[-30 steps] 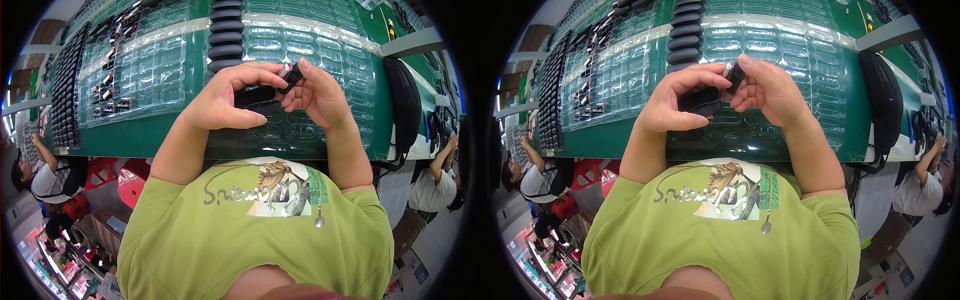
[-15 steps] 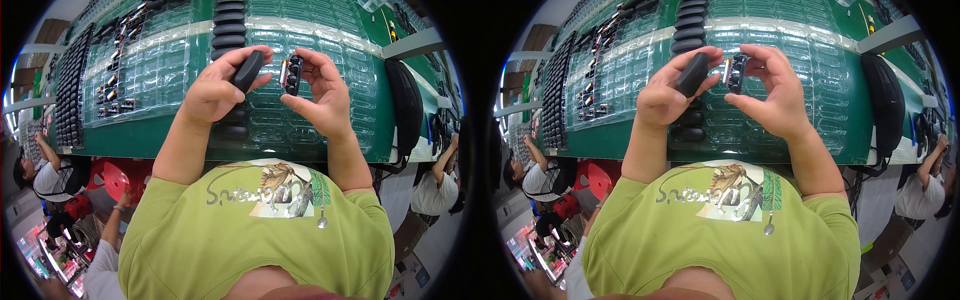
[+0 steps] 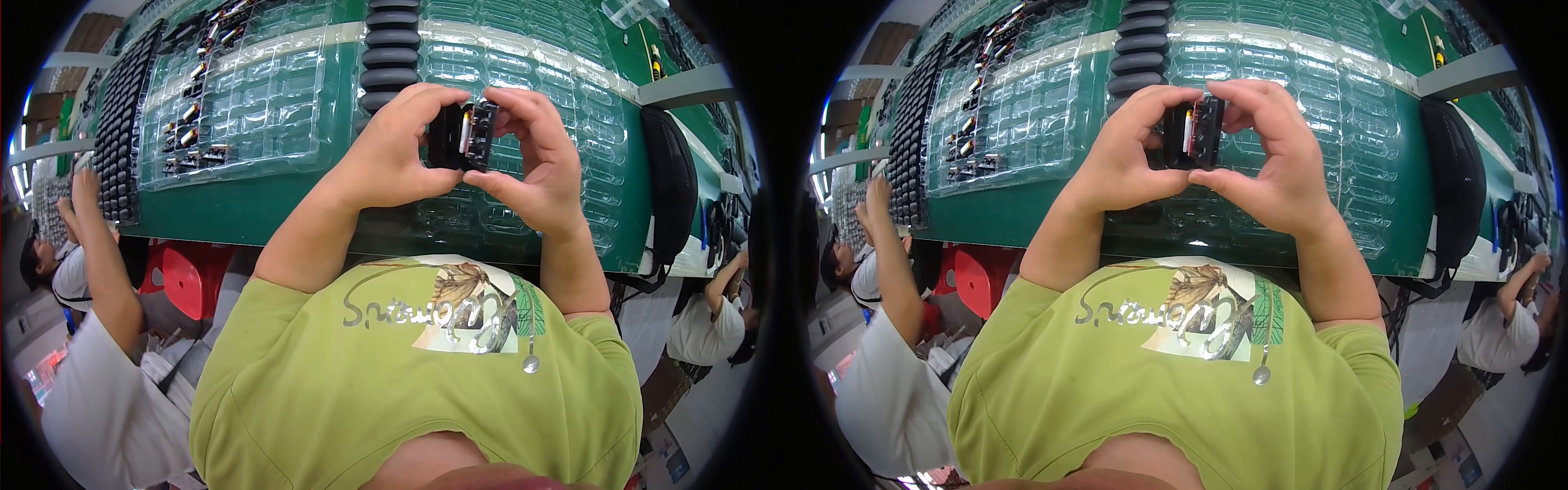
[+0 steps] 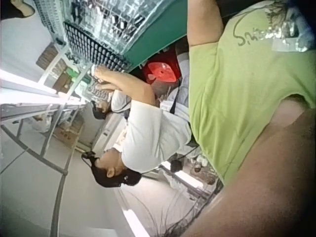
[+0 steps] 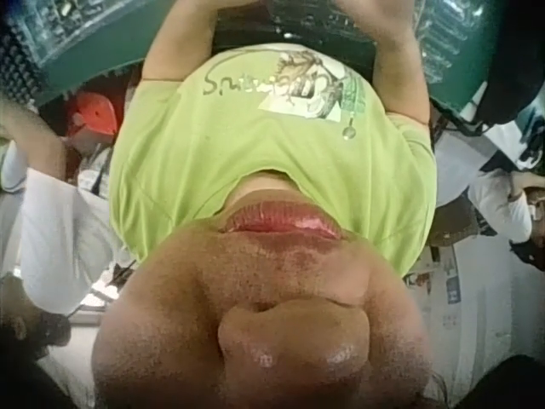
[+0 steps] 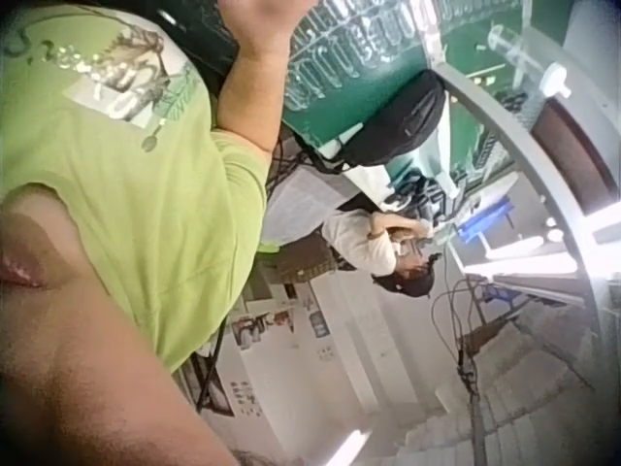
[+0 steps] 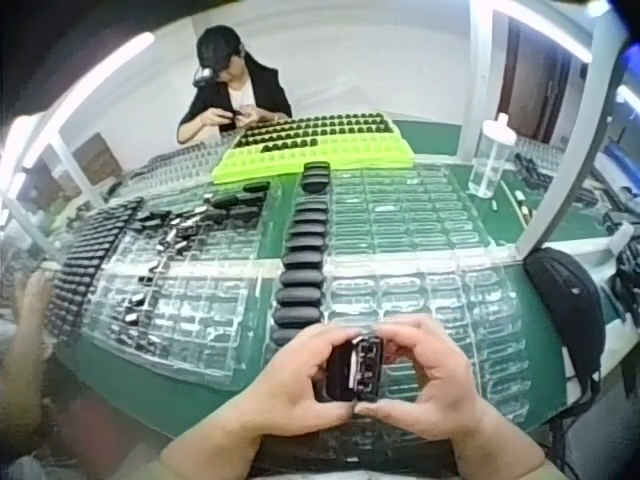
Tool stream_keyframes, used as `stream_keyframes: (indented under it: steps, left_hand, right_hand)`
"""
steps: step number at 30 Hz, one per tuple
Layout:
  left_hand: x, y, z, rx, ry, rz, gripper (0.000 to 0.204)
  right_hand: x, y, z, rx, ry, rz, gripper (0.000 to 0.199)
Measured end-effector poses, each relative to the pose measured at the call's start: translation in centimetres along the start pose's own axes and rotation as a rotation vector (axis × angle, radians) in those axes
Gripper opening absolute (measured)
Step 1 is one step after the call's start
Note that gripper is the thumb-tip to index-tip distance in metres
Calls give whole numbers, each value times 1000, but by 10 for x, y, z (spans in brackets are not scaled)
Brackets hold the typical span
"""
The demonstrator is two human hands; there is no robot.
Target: The person assembles black plastic components by hand, likely earbud charging cases, on an industrial manufacturing assembly line.
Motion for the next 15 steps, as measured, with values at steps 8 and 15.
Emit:
stream_keyframes:
  steps: [8,15]
  left_hand:
    - [0,0,-4,52,-57,19,77]
    - [-1,-1,-6,5,54,4,79]
  right_hand:
    - [-3,-2,3,24,205,93,71]
    - [-7,-3,5,37,198,99,71]
Point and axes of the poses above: each hand's wrist, its own y-axis away from the middle knuckle, its own x-axis out of the palm, z = x × y, the point moved 2 cm from there along -y, towards the middle knuckle, and after that the axes turned 8 degrees about z, right-handed, at the moved point
